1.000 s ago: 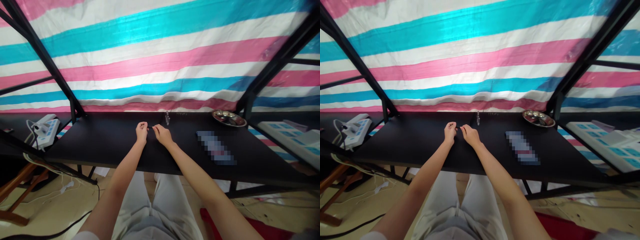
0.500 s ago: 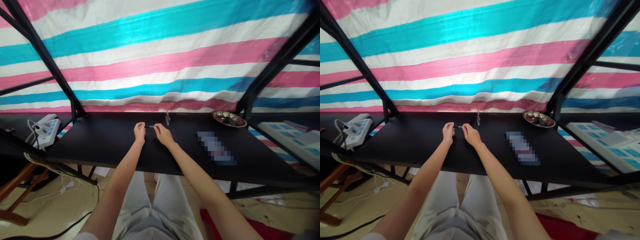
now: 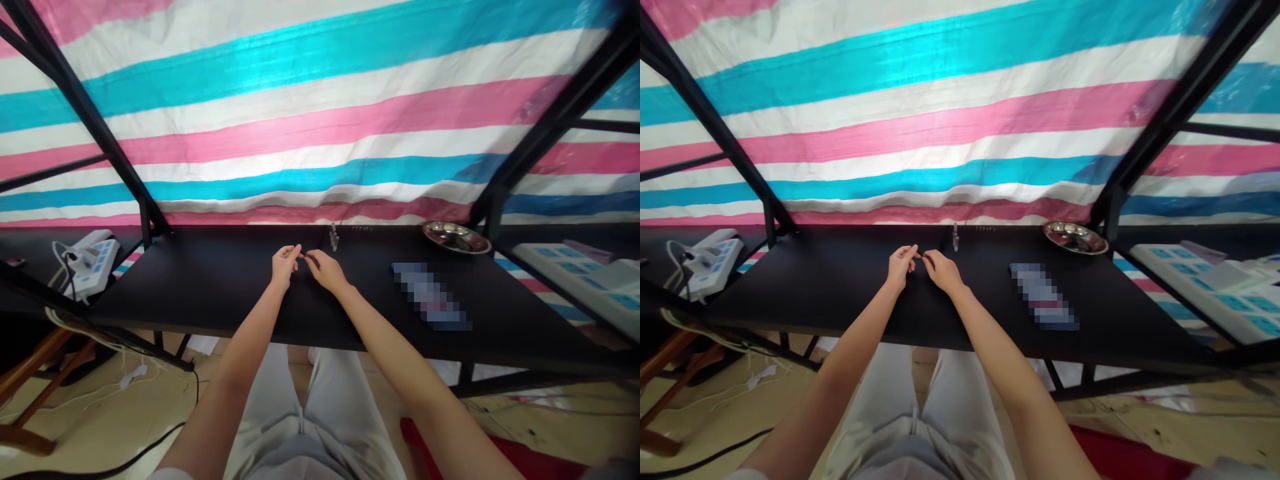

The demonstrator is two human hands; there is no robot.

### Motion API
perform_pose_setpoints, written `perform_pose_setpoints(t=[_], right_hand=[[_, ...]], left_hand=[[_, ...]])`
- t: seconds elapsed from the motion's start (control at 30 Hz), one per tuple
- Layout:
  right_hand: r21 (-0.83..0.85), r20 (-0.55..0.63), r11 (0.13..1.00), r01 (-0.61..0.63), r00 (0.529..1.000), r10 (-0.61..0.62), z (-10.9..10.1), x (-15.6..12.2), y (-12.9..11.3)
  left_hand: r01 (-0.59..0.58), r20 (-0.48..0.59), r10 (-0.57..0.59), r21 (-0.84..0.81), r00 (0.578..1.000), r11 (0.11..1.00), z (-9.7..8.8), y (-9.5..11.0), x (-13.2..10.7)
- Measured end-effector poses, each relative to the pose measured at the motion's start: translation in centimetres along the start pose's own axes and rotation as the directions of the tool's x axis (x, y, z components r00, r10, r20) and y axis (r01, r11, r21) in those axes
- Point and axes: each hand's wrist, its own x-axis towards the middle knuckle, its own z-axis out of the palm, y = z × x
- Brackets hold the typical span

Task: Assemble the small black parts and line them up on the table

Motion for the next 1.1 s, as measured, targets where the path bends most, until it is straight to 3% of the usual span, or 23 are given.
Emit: perform_pose_setpoints(t=[0.13,0.33,0.43,0.53,0.77,0.93,1.1], right_hand=[[0.002,0.001,1.000,-0.007,1.000,0.007,-0.1,0.1,0.3],[-0.034,0.048,0.999,-0.038,0.998,0.040,-1.1,0.3,1.0],[-0.110,0.030,0.984,-0.140,0.989,0.144,-1.6,0.3,2.0],[-0.170,-0.018,0.940,-0.295,0.955,0.296,-2.0,0.4,3.2],[-0.174,-0.089,0.844,-0.507,0.862,0.499,-2.4,0.6,4.4],[-0.175,-0.093,0.813,-0.556,0.831,0.548,-2.2,0.7,4.7],[-0.202,-0.095,0.807,-0.555,0.831,0.548,-1.9,0.8,5.1]], left_hand=[[-0.060,0.074,0.053,0.087,0.996,0.994,0.2,-0.3,-0.2],[-0.124,-0.075,0.134,0.132,0.988,0.983,0.0,-1.0,0.3],[-0.128,-0.174,0.147,0.119,0.974,0.985,-0.3,-1.3,0.8],[-0.129,-0.205,0.153,0.126,0.967,0.984,-0.5,-1.6,1.1],[-0.173,-0.067,0.212,0.365,0.975,0.915,-0.3,-1.7,0.6],[-0.132,0.016,0.157,0.631,0.988,0.764,1.2,-1.0,0.5],[-0.131,0.046,0.143,0.727,0.989,0.674,3.3,-1.5,1.9]])
